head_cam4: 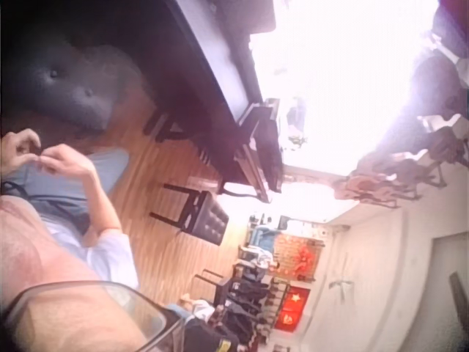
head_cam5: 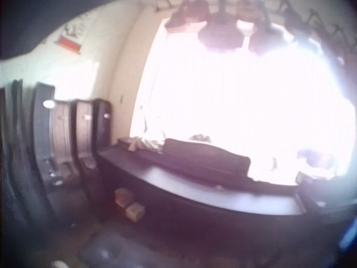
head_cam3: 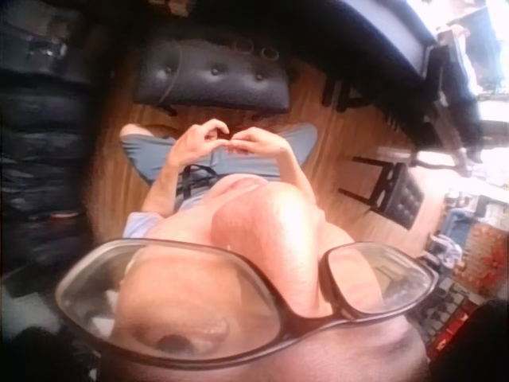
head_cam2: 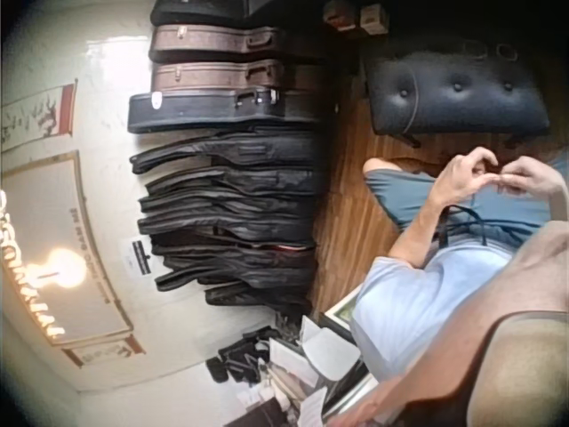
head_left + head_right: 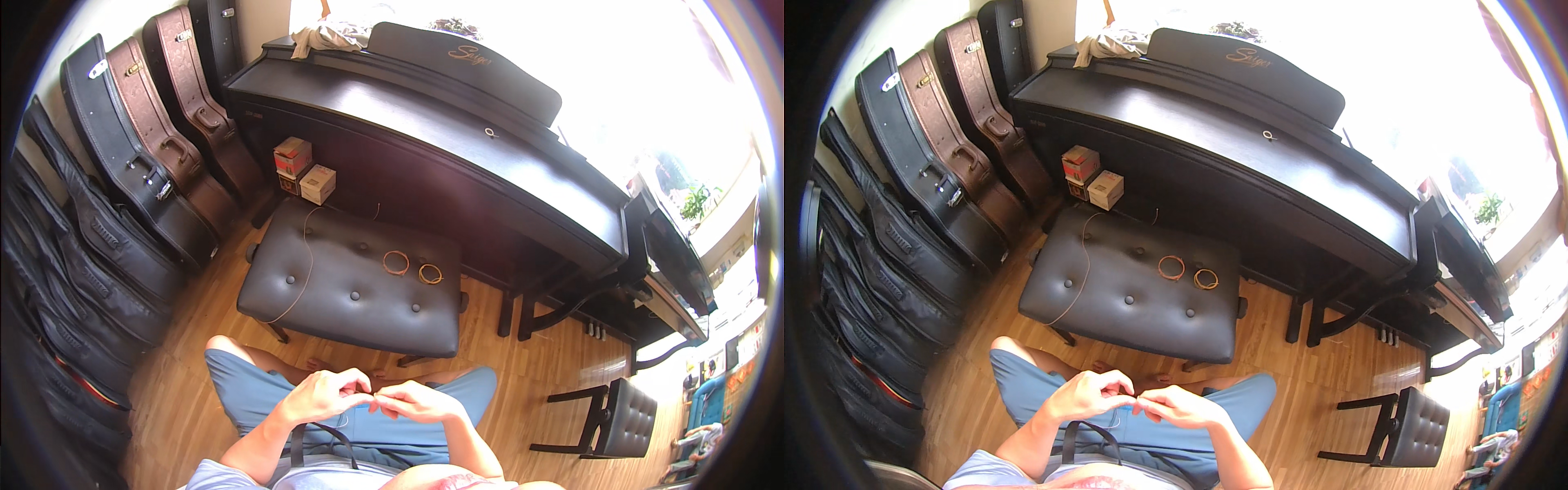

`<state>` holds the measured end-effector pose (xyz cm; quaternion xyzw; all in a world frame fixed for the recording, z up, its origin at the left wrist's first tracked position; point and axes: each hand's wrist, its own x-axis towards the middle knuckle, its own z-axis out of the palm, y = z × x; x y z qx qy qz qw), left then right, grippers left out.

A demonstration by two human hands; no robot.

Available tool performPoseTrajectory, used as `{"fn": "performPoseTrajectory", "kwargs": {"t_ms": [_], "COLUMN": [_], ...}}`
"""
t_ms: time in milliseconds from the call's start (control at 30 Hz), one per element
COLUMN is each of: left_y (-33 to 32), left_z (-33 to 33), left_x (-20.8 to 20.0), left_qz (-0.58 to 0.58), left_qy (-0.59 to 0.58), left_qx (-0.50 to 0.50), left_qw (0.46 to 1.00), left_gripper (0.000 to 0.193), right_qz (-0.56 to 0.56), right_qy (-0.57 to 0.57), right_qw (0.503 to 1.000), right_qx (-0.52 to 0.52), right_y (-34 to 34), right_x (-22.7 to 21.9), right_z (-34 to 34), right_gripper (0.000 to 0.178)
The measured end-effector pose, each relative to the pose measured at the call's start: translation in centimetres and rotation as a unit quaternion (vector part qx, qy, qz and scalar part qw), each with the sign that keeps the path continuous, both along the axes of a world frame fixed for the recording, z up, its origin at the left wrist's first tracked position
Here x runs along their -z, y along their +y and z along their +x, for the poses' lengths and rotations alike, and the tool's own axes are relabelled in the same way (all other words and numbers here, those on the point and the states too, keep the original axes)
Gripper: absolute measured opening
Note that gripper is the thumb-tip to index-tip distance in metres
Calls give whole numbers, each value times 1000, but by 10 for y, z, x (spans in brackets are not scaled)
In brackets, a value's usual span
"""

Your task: The person sits cross-legged and uses both hands to bend and shape a length of thin copper wire into circular loops. They repeatedly form loops, adjust their shape, and place the finished rings onto the black piano bench in front of them.

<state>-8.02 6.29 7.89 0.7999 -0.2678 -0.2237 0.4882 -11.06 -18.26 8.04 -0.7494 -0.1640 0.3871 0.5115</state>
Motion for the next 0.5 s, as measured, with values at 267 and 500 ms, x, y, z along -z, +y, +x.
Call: {"fn": "performPoseTrajectory", "kwargs": {"t_ms": [267, 500], "left_y": [-6, -14], "left_z": [0, 6], "left_x": [6, 13], "left_qz": [-112, -134], "left_qy": [155, 117], "left_qx": [-33, -97], "left_qw": [981, 979], "left_gripper": [19, 13], "right_qz": [268, 266], "right_qy": [117, 42], "right_qw": [949, 936], "right_qx": [115, 227], "right_y": [2, 19], "right_x": [31, 35], "right_z": [8, 5], "right_gripper": [29, 25]}}
